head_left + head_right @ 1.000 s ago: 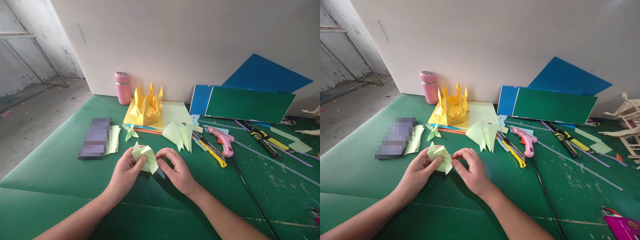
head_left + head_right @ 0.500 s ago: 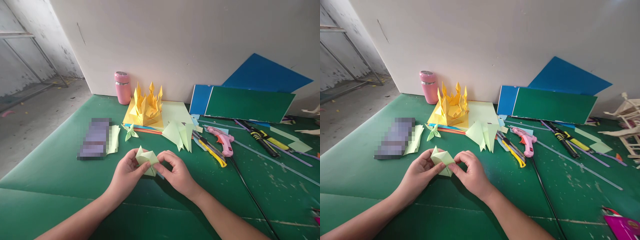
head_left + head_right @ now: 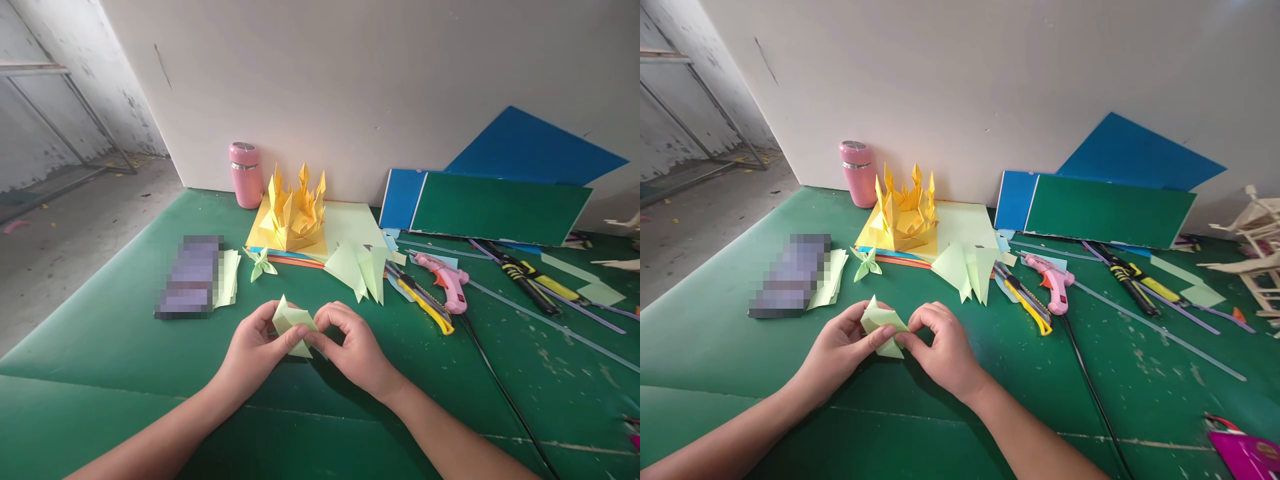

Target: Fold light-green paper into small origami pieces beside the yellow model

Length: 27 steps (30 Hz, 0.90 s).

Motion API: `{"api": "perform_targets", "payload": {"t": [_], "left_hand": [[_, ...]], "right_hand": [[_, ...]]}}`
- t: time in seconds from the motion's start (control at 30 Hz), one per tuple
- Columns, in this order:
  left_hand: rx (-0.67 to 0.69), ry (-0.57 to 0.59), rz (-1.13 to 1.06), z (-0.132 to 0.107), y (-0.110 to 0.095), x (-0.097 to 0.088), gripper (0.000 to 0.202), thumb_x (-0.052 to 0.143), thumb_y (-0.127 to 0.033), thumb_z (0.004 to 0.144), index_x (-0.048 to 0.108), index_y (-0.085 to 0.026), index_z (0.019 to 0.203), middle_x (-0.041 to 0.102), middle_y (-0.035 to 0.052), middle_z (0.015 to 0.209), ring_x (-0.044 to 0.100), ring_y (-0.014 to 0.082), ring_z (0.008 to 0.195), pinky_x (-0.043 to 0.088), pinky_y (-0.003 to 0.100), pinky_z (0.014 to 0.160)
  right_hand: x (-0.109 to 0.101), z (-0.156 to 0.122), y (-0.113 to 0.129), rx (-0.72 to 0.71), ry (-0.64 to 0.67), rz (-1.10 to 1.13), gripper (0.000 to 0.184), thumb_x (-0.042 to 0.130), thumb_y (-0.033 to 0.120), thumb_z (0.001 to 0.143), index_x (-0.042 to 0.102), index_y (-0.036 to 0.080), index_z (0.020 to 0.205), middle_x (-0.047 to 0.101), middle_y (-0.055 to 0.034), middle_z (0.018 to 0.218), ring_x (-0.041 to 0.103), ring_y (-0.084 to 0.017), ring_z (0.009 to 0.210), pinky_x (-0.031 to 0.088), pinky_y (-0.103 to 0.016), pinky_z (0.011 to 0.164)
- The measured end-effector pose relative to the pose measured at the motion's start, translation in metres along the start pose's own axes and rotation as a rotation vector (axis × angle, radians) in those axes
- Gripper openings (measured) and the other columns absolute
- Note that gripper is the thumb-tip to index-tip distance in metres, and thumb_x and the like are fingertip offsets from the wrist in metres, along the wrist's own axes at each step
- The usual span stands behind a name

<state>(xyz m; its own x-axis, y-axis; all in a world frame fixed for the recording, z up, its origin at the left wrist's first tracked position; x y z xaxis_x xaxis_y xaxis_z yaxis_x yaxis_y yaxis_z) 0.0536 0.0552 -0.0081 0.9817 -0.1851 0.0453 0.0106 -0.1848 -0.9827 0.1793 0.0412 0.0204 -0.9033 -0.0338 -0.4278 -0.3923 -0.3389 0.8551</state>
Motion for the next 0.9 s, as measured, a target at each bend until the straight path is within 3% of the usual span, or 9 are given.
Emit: {"api": "perform_targets", "payload": {"t": [0.13,0.37,0.6,0.8,0.9], "left_hand": [[-0.029,-0.016,0.061,0.000,0.004,-0.004,0.029,0.074,-0.041,0.062,0.063,-0.015,0.069,0.056,-0.0034,0.059,0.045,0.0093,0.054,0.037,0.020,0.049],[-0.075,-0.023,0.006,0.000,0.004,-0.003,0.028,0.077,-0.039,0.057,0.065,-0.016,0.066,0.058,-0.0030,0.058,0.048,0.0100,0.054,0.039,0.020,0.050],[-0.070,-0.046,-0.037,-0.001,0.001,-0.005,0.026,0.077,-0.038,0.057,0.065,-0.016,0.062,0.062,-0.0019,0.058,0.051,0.0110,0.055,0.041,0.021,0.052],[-0.046,-0.082,-0.011,-0.002,-0.004,-0.008,0.026,0.077,-0.039,0.059,0.064,-0.016,0.061,0.061,-0.0016,0.058,0.051,0.0122,0.055,0.040,0.023,0.053],[-0.009,-0.091,-0.011,-0.003,-0.009,-0.009,0.025,0.077,-0.038,0.060,0.066,-0.017,0.067,0.062,-0.0016,0.065,0.054,0.0133,0.061,0.043,0.023,0.058]], "right_hand": [[0.002,-0.001,0.001,0.001,0.017,-0.002,0.028,0.061,0.025,0.082,0.044,0.022,0.060,0.057,0.0006,0.067,0.051,-0.016,0.069,0.042,-0.029,0.065],[0.002,0.000,-0.001,0.014,0.018,-0.020,0.028,0.062,0.023,0.080,0.043,0.022,0.059,0.056,0.0013,0.065,0.050,-0.016,0.068,0.041,-0.029,0.063],[0.003,-0.001,0.000,0.054,0.041,0.058,0.017,0.064,0.035,0.080,0.055,0.022,0.072,0.059,0.0001,0.073,0.054,-0.017,0.073,0.044,-0.029,0.067],[0.010,-0.003,-0.001,0.130,0.108,0.229,0.024,0.061,0.045,0.080,0.058,0.021,0.078,0.060,0.0001,0.074,0.054,-0.016,0.070,0.045,-0.027,0.065],[0.010,-0.004,0.001,0.111,0.098,0.195,0.024,0.068,0.043,0.075,0.059,0.021,0.079,0.060,0.0007,0.075,0.054,-0.015,0.070,0.044,-0.027,0.064]]}}
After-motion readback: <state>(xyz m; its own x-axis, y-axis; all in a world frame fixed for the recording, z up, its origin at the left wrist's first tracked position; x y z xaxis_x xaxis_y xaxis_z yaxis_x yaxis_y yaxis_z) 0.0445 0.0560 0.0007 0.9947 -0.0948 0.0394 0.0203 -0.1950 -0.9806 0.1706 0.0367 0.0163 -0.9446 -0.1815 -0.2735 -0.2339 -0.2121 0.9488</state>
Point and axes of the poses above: each hand's wrist, its own z-axis towards the middle knuckle, its own x-axis out of the palm, y = z × x, the point moved 10 cm from there along z, towards the middle knuckle
